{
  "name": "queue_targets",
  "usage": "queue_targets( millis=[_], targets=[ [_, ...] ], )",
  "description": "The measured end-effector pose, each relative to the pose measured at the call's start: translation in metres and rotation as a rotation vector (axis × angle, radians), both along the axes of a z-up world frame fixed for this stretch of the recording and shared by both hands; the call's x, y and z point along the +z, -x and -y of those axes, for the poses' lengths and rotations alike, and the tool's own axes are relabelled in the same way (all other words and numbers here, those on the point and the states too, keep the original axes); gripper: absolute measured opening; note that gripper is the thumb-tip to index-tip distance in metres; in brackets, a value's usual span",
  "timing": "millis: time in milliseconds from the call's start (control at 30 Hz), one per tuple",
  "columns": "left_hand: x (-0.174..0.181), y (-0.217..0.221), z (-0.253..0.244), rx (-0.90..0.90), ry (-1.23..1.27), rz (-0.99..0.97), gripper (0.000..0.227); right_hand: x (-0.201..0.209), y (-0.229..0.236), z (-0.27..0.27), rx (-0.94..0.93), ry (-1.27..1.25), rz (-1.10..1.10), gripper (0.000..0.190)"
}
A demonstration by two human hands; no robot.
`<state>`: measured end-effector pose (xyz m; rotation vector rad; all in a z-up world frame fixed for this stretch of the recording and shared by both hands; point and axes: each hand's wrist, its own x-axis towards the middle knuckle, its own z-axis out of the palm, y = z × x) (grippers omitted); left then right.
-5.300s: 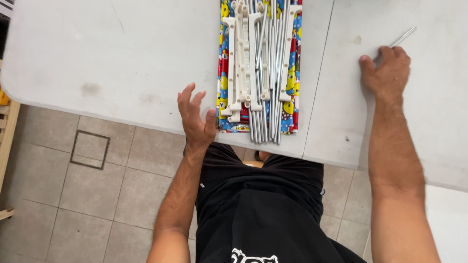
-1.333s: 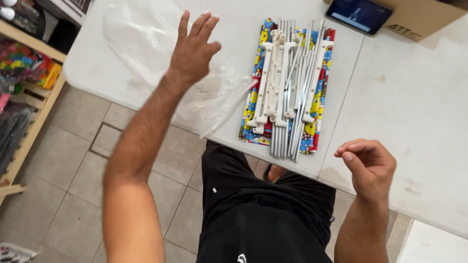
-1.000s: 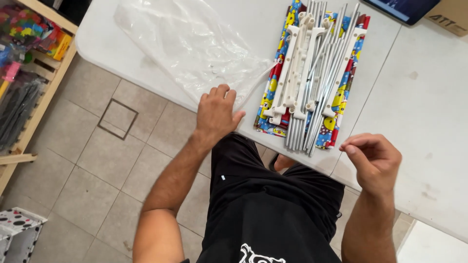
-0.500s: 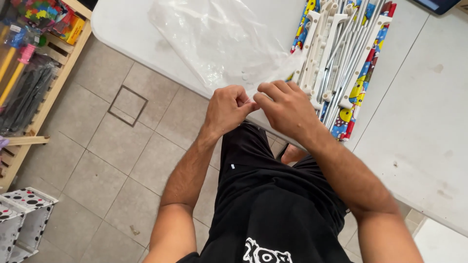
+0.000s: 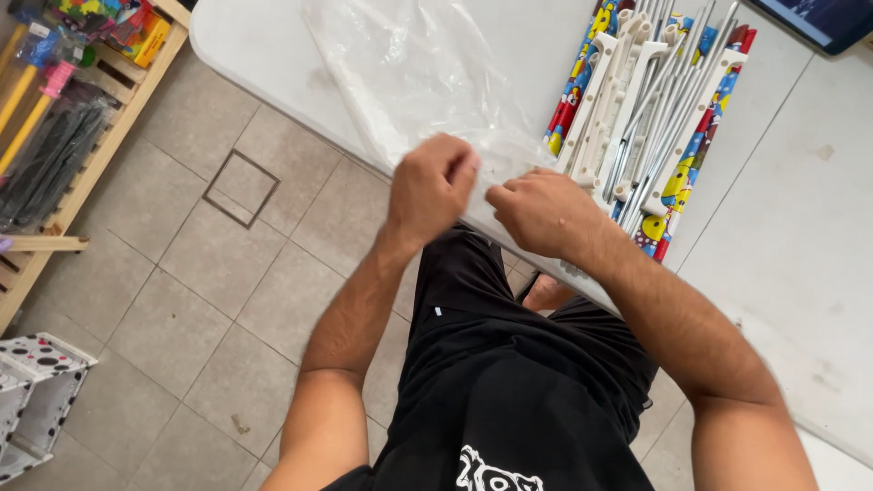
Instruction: The person gathers multiple fabric sleeves, stacks them with several plastic and metal frame components, and slides the entire bundle into a large clear plastic bag.
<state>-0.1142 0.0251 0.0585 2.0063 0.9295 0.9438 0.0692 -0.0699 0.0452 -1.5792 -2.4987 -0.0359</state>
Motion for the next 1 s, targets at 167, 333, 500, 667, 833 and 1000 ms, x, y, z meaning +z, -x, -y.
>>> queue_targets(
  millis=[167,333,500,667,833,1000],
  targets=[
    [0.004,-0.011,0.005,-0.085,-0.214,-0.099,0.016,0.028,0.006,-0.014,0.026,0.184,-0.682,0.029],
    [0.005,0.007,-0.005,-0.145,-0.091,0.029,0.014,0.006,0.001,-0.014,-0.118,-0.091,-0.490,0.012],
    [0.011,0.022,0.012,-0.140,-0.406,-0.031,0.048,0.011,-0.002,-0.016,-0.160,-0.123,-0.499,0.005],
    [-0.015,0.024,0.012,0.009,-0.651,-0.099,0.008,0.013,0.007,-0.016,-0.119,-0.273,-0.451,0.034],
    [-0.015,0.019,0.016,-0.020,-0.717,-0.086,0.017,0.002,0.003,-0.016,-0.122,-0.298,-0.361,0.013],
    [-0.023,0.022,0.015,-0.035,-0.712,-0.078,0.025,0.003,0.001,-0.012,-0.154,-0.238,-0.363,0.004]
  ],
)
